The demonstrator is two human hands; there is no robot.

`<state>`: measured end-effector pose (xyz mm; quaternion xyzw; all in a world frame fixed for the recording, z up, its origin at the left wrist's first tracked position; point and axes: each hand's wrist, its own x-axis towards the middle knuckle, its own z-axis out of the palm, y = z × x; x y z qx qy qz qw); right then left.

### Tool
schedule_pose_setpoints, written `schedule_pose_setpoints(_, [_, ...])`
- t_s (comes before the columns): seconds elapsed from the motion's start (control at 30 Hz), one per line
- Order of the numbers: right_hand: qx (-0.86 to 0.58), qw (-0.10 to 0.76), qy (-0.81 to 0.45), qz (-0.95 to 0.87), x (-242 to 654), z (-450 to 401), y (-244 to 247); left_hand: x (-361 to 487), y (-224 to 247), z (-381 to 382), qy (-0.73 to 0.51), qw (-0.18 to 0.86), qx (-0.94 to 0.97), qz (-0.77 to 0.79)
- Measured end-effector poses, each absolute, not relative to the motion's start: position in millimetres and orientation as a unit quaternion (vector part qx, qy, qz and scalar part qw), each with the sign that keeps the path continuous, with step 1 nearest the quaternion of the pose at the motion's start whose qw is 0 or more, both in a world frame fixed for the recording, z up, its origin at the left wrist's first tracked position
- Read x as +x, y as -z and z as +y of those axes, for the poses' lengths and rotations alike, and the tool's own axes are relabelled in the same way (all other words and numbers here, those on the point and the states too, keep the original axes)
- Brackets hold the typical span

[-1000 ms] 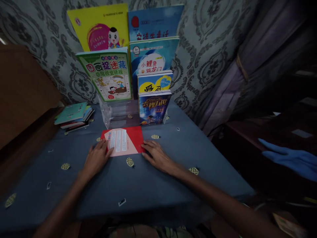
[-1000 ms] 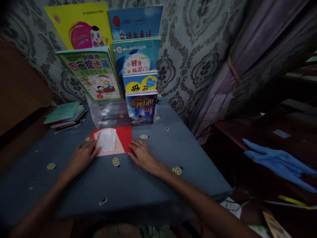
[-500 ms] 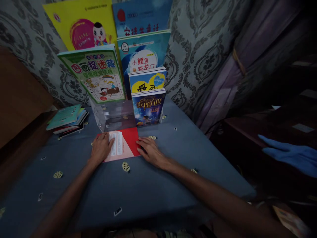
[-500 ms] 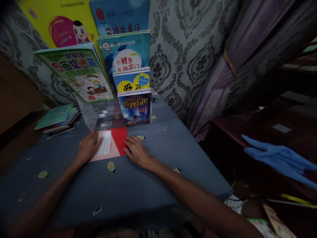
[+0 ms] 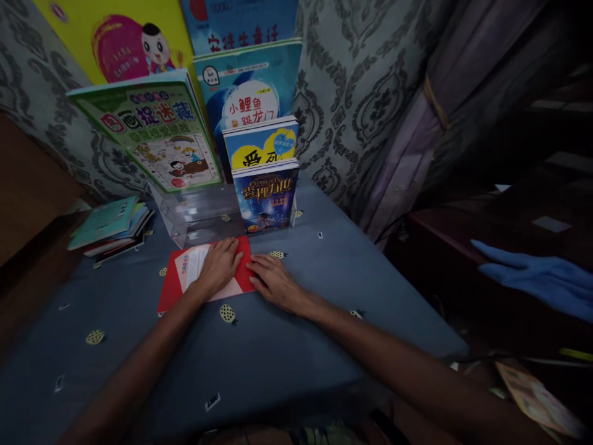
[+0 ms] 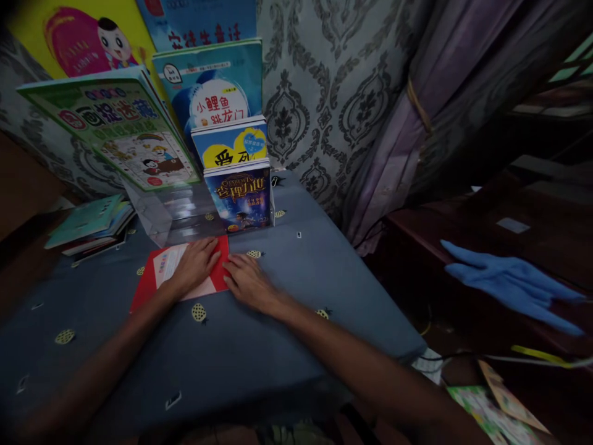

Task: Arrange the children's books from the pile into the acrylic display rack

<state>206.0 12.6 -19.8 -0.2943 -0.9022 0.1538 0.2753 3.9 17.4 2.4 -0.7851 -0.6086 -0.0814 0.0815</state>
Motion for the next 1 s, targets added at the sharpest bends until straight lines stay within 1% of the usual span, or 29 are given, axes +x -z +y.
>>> schedule_pose_setpoints(0.23, [-0.292, 0.254, -0.151, -0.91, 206.8, 13.3, 14.4, 14.9, -1.9, 32.2, 0.102, 0.073, -0.818, -0.562])
schedule_pose_setpoints(0.47, [-0.293, 0.239, -0.168, -0.91, 210.2, 16.3, 13.1, 0.7, 1.9, 26.4, 0.125, 0.013, -0.838, -0.532])
schedule_pose_setpoints(0.67, [-0.304, 0.232, -0.201, -0.902, 211.5, 17.7, 9.7, 0.2, 0.5, -2.0, 0.129, -0.022, -0.852, -0.508])
schedule_pose_setpoints(0.8, [-0.307, 0.237, -0.215, -0.896, 212.8, 17.0, 8.2, 3.1, -4.4, -26.5, 0.112, -0.023, -0.86, -0.497])
schedule_pose_setpoints(1.0, [-0.295, 0.247, -0.203, -0.9, 213.3, 18.2, 12.0, 6.5, -8.0, -65.9, 0.074, -0.019, -0.873, -0.482])
